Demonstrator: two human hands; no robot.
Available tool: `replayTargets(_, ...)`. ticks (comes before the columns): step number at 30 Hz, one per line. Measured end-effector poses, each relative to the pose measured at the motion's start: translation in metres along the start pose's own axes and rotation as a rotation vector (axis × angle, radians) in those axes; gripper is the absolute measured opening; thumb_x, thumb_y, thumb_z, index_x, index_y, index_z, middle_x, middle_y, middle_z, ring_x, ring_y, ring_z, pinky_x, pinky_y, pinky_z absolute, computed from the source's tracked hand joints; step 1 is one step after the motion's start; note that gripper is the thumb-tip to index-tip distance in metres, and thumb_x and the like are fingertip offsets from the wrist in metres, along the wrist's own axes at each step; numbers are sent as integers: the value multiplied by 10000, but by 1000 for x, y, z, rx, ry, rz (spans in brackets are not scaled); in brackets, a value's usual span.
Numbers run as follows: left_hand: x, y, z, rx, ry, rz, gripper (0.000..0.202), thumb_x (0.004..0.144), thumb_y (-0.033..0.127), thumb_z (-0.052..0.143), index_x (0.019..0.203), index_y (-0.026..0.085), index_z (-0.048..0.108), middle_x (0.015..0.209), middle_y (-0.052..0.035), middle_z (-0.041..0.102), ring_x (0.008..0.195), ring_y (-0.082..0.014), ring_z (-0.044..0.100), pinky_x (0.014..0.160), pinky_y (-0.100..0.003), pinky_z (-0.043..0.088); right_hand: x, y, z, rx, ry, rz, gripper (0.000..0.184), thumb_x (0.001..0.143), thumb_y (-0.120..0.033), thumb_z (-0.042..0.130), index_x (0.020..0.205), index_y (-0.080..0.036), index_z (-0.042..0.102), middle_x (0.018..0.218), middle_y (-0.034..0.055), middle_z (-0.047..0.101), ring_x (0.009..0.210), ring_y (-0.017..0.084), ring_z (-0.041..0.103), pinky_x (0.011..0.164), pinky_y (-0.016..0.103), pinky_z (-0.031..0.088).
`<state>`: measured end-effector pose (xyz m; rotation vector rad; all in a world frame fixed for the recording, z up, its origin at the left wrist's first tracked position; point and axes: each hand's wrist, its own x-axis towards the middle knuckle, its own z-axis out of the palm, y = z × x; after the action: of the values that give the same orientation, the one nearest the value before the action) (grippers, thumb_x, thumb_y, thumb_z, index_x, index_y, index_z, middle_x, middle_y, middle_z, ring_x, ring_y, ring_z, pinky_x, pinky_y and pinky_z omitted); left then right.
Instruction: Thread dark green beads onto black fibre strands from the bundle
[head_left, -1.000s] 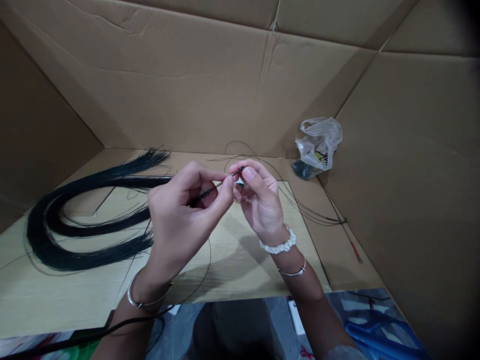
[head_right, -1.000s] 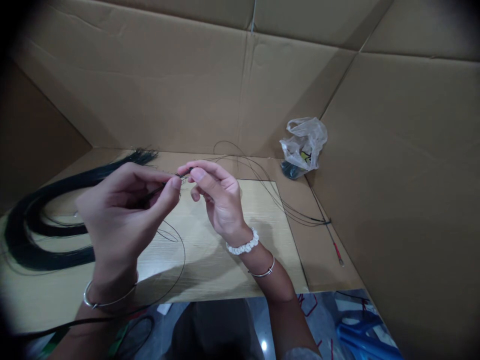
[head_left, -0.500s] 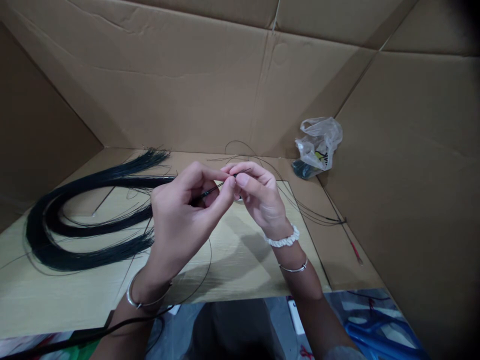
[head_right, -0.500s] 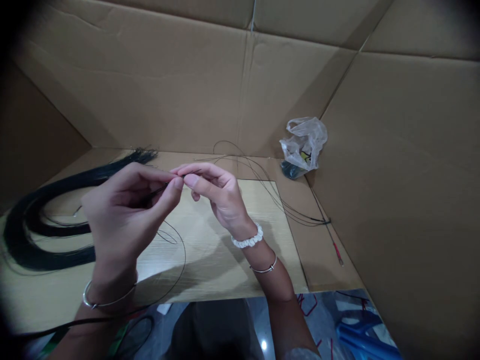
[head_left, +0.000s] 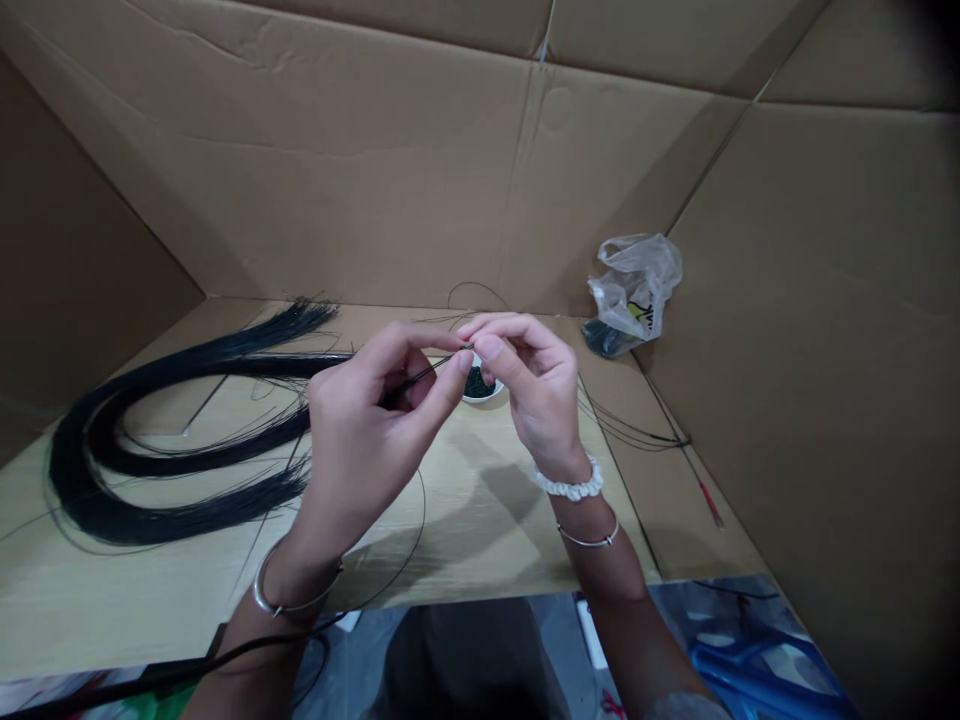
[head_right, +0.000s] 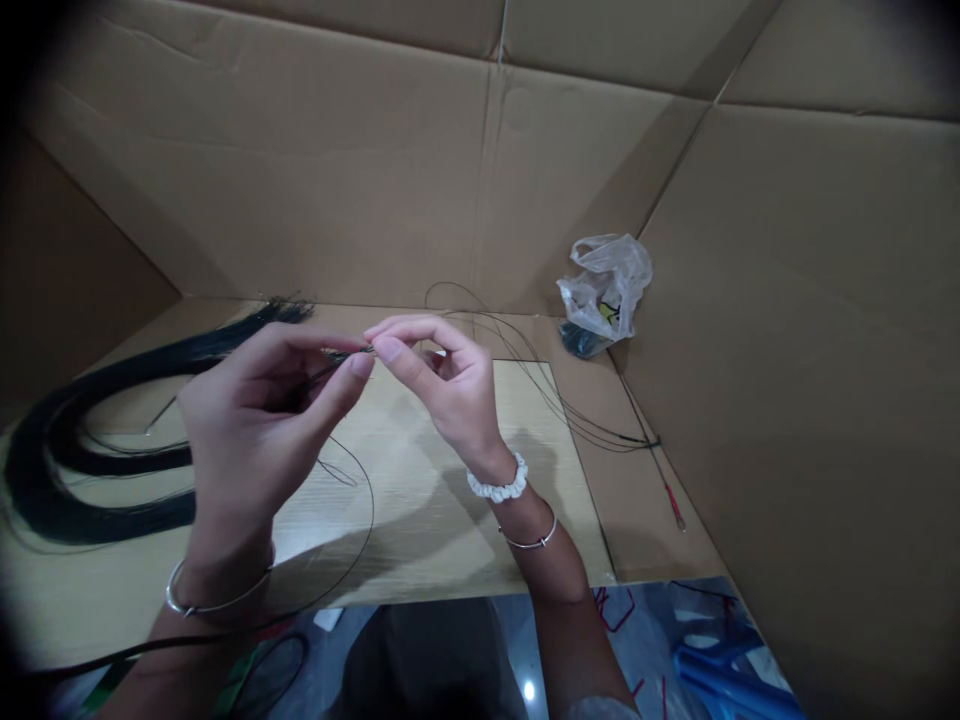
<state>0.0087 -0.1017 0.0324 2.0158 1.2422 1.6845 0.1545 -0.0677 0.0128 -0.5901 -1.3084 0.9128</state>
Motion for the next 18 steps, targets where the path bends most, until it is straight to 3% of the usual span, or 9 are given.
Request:
replayTargets(10, -2, -3, -1, -116, -58, -79, 13, 935, 226, 635, 930, 217, 629, 759, 21, 607, 594, -96, 544, 490, -225, 404, 2, -2, -7, 15, 41, -4, 153, 890, -376, 749, 867, -229, 713, 978, -3, 730, 634, 77, 525, 545, 243, 442)
replayTargets(14, -1, -1, -1, -134, -66, -49, 86, 974, 249, 592, 976, 229, 675, 747, 14, 602, 630, -112, 553, 546, -249, 435, 1, -2, -6, -9, 19, -19, 160, 902, -376, 734, 856, -225, 707, 989, 10, 731, 724, 101, 602, 559, 244, 452)
replayTargets(18, -2, 0, -1, -57, -31, -43, 89, 943, 326, 680, 951, 241, 705, 733, 19, 614, 595, -105, 542, 519, -251, 419, -2, -5, -2, -61, -9, -51, 158, 898, -376, 733, 837, -233, 705, 985, 14, 731, 882, 142, 667, 590, 250, 467)
